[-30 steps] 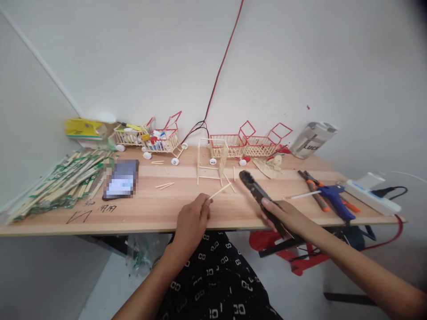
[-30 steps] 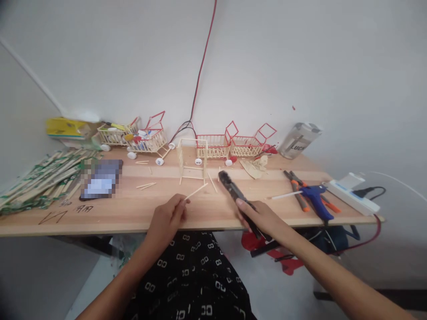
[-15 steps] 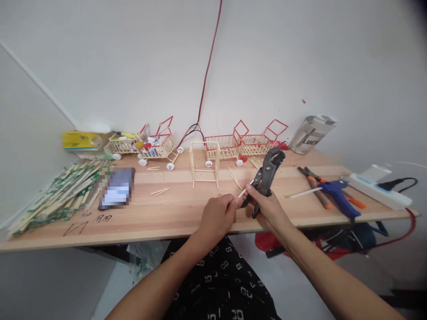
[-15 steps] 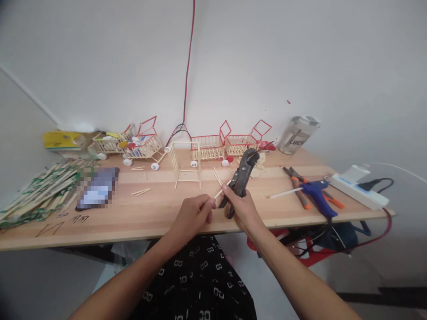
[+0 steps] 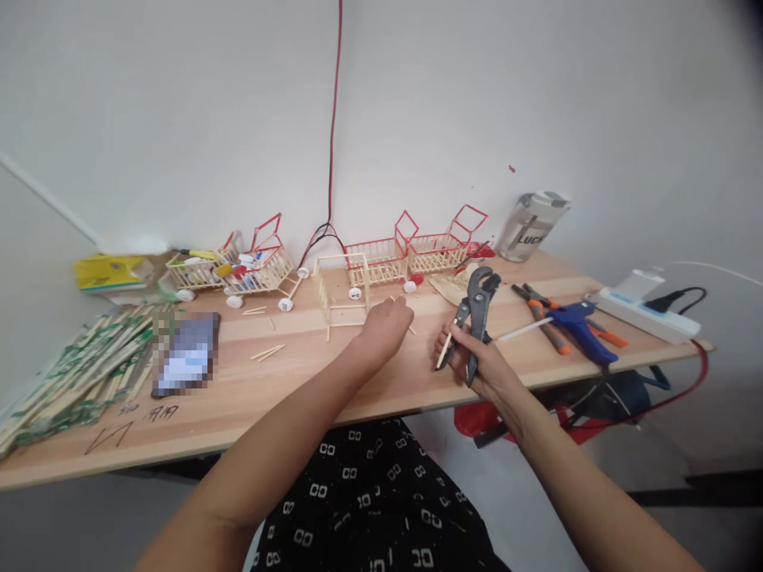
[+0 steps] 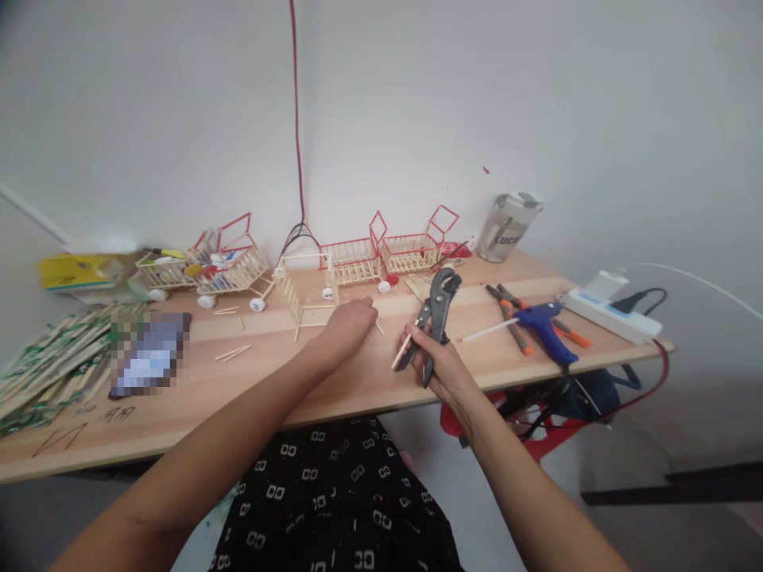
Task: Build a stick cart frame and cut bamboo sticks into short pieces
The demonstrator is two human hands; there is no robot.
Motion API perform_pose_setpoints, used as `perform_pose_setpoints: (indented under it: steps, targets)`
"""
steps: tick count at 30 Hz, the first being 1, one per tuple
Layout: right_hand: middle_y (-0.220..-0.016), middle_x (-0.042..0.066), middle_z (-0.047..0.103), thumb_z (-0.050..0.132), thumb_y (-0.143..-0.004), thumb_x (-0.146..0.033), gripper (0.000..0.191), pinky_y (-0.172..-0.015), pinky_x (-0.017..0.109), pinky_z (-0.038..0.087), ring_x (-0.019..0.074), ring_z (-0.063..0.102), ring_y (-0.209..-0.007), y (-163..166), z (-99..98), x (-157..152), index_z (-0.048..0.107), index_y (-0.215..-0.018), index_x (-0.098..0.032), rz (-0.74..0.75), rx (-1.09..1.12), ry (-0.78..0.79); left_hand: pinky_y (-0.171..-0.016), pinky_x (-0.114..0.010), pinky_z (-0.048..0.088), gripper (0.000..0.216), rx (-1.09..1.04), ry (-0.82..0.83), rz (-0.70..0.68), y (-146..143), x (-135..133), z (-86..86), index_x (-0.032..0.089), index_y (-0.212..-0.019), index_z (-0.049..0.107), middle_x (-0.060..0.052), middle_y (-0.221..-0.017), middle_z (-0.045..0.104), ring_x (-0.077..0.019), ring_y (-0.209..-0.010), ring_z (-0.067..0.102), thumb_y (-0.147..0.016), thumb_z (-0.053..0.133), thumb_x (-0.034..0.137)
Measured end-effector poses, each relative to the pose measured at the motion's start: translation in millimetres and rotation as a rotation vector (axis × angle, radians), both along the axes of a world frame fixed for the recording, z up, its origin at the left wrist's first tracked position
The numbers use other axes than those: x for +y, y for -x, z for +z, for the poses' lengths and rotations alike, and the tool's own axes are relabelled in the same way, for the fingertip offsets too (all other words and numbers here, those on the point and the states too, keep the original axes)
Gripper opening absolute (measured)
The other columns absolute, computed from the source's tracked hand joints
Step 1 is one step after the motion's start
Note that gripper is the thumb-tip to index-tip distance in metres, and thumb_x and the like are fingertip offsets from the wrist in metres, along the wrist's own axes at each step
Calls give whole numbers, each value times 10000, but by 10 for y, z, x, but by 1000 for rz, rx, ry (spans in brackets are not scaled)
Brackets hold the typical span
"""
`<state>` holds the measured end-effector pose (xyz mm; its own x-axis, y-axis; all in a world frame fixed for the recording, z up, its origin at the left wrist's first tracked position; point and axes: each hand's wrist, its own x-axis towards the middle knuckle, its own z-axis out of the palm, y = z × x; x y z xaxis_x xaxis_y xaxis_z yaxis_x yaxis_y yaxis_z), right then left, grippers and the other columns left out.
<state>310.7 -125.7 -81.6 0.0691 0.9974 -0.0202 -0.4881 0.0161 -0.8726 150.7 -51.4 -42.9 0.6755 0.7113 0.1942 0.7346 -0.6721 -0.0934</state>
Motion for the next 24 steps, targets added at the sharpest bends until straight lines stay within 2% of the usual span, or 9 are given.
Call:
perform_pose_setpoints:
  steps: [7, 12, 17, 21, 23, 24]
  targets:
    - [-673, -8, 580, 820, -653, -341, 270, -619, 225, 516, 119, 574, -638, 0, -19, -23, 623, -736, -176, 1, 49, 12, -731, -335, 472, 213, 96, -27, -106, 19, 133, 52, 75, -963, 664, -140, -958, 637, -253, -927, 609, -890, 465, 85]
    - [-656, -22, 565, 826, -642, -352, 282, -650, 233, 522, 118, 578, -643, 15, -4, -28, 610, -721, -188, -2, 57, -1, -706, -329, 459, 185, 119, -46, -206, 15, 142, 30, 92, -964, 649, -137, -970, 620, -255, -944, 583, -900, 476, 112]
    - [-655, -18, 565, 821, -643, -385, 295, -628, 228, 512, 120, 571, -640, 13, -31, -9, 610, -709, -190, -30, 3, -28, -776, -385, 446, 182, 93, -72, -296, -2, 60, -13, 92, -962, 620, -142, -981, 616, -271, -974, 548, -913, 445, 107]
    - [-679, -2, 593, 804, -656, -415, 295, -612, 251, 511, 134, 573, -637, 23, -48, -8, 626, -731, -192, -78, -67, -50, -792, -382, 442, 168, 23, -83, -282, 50, -66, 3, 98, -964, 598, -126, -920, 631, -257, -928, 550, -924, 438, 131]
    - [-685, -2, 600, 794, -665, -427, 294, -611, 254, 509, 135, 572, -637, 39, -42, -18, 630, -742, -196, -110, -102, -62, -780, -356, 446, 173, -132, -23, -219, 113, -150, 33, 105, -994, 592, -115, -904, 642, -241, -910, 555, -925, 437, 140]
    - [-678, -5, 600, 788, -672, -434, 293, -608, 253, 507, 133, 570, -631, 51, -37, -26, 630, -738, -197, -124, -122, -65, -777, -338, 448, 177, -257, 63, -188, 149, -196, 51, 113, -1015, 594, -99, -891, 652, -224, -890, 565, -916, 449, 136]
